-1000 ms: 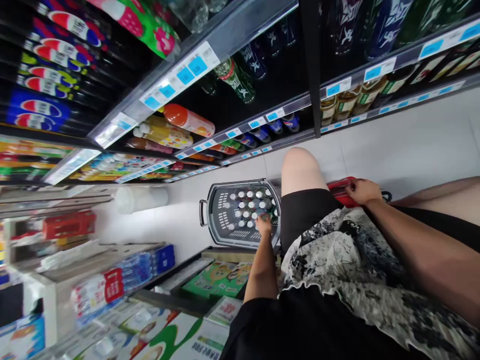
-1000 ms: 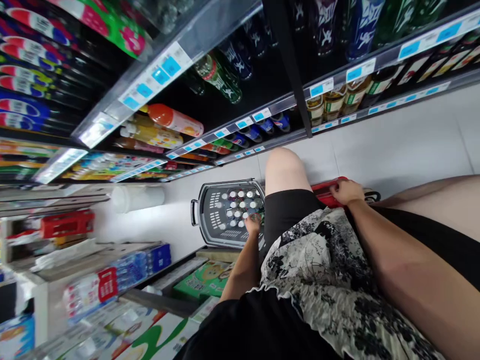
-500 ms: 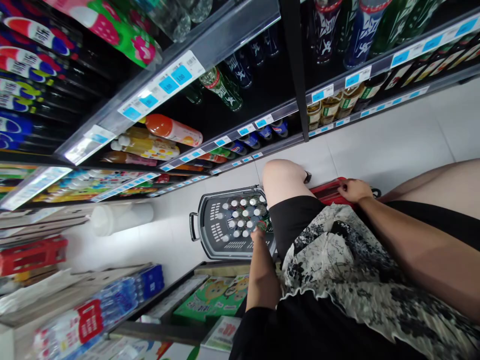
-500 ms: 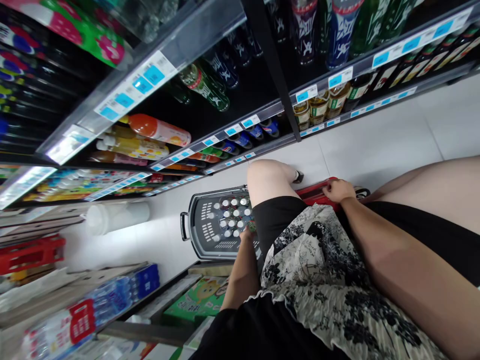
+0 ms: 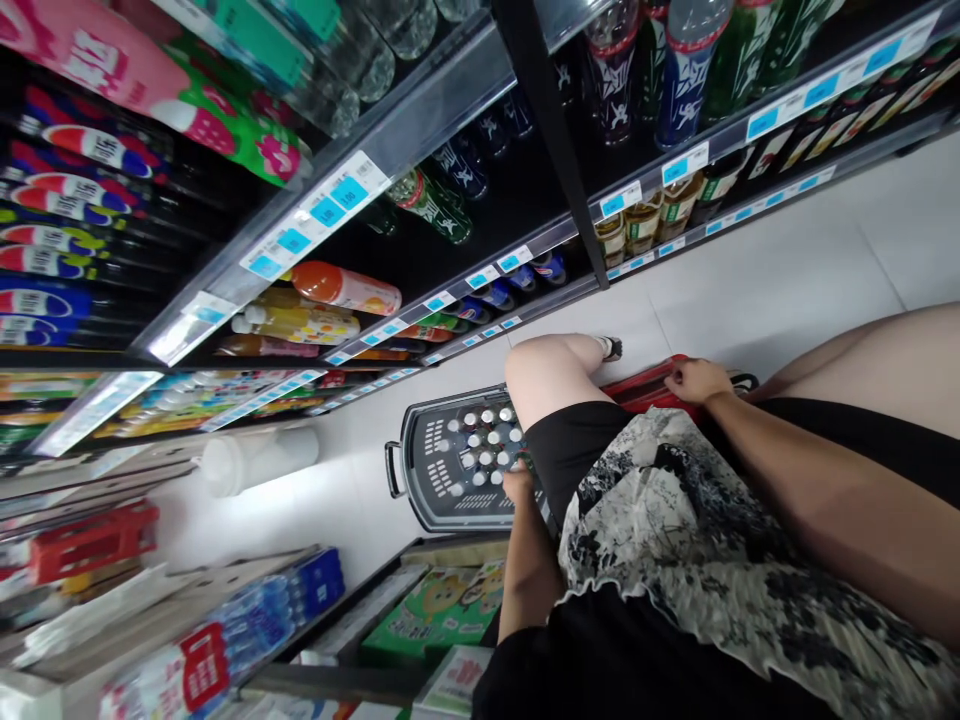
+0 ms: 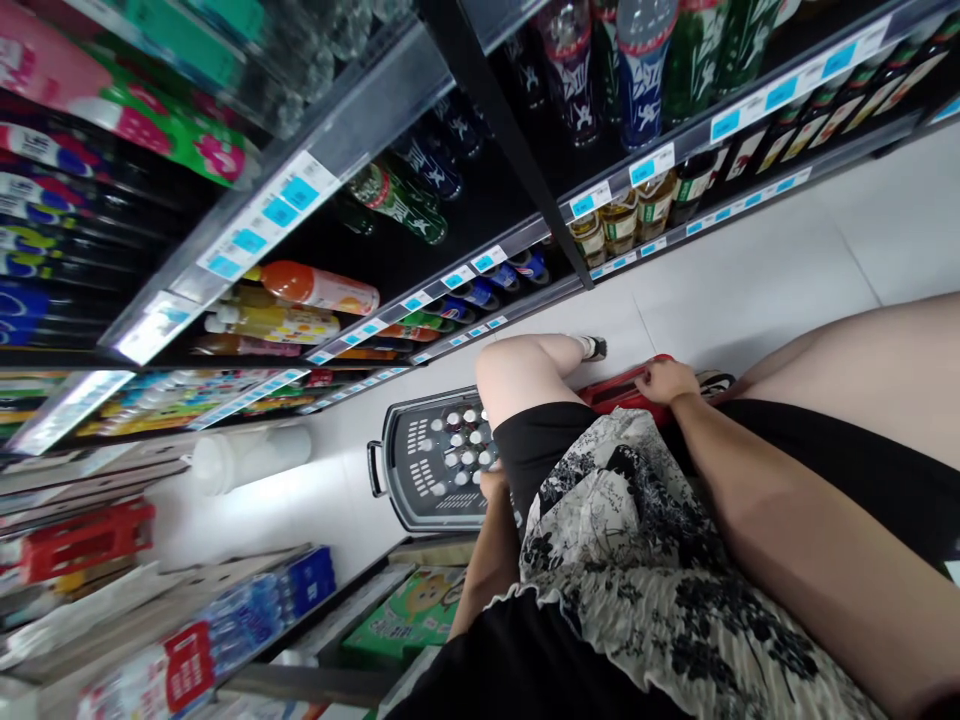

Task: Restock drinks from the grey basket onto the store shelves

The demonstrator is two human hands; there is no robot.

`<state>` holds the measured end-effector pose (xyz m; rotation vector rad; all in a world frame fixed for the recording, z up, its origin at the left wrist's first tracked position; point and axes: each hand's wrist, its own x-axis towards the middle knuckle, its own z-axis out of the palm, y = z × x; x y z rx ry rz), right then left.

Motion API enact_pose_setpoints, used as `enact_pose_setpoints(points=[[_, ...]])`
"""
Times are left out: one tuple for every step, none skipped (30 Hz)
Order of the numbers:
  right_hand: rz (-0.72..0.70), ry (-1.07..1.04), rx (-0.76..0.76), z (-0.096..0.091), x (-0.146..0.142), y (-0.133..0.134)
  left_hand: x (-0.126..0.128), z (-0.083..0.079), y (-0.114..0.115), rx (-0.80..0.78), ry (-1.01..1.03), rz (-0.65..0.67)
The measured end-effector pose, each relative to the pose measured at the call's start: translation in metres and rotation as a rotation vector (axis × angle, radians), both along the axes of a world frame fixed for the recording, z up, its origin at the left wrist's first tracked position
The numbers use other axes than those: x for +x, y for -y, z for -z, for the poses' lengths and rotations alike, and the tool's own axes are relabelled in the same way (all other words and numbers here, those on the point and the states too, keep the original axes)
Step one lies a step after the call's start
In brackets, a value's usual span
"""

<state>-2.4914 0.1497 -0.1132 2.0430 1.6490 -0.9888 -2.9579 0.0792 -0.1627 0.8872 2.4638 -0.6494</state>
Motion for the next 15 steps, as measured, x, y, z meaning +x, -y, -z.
enact_pose_setpoints(points=[[0.001,-0.005,-0.002,-0.001,0.0,0.0,0.0,-0.006,0.0,0.018,-0.019,-0.025],[0.002,-0.011,-0.004,-0.003,0.0,-0.001,-0.001,-0.013,0.0,0.039,-0.035,-0.046],[0.001,-0.017,-0.004,-0.004,0.0,-0.001,-0.003,-0.022,-0.001,0.061,-0.049,-0.06],[0.002,-0.023,-0.005,-0.005,-0.001,-0.001,-0.006,-0.032,-0.002,0.083,-0.062,-0.068],[0.002,-0.029,-0.004,-0.006,-0.001,-0.001,-0.009,-0.043,-0.004,0.104,-0.077,-0.072],[0.001,-0.034,-0.003,-0.006,-0.001,-0.001,-0.013,-0.056,-0.007,0.123,-0.096,-0.076],[0.0,-0.039,-0.002,-0.006,-0.001,-0.001,-0.017,-0.07,-0.01,0.143,-0.12,-0.08],[-0.002,-0.045,0.001,-0.005,-0.001,-0.001,-0.021,-0.086,-0.014,0.168,-0.145,-0.082],[-0.004,-0.052,0.003,-0.004,-0.001,-0.001,-0.025,-0.103,-0.018,0.198,-0.169,-0.079],[-0.006,-0.058,0.004,-0.003,-0.001,-0.001,-0.028,-0.121,-0.023,0.23,-0.194,-0.073],[-0.009,-0.064,0.004,-0.002,-0.001,-0.001,-0.029,-0.14,-0.029,0.262,-0.216,-0.058],[-0.011,-0.068,0.002,-0.001,-0.001,-0.001,-0.029,-0.159,-0.035,0.296,-0.239,-0.036],[-0.015,-0.07,0.002,0.001,-0.001,-0.001,-0.027,-0.179,-0.041,0.329,-0.263,-0.008],[-0.018,-0.073,0.006,0.001,-0.001,0.0,-0.023,-0.197,-0.048,0.365,-0.29,0.027],[-0.019,-0.076,0.012,0.002,-0.001,0.0,-0.018,-0.215,-0.055,0.406,-0.318,0.064]])
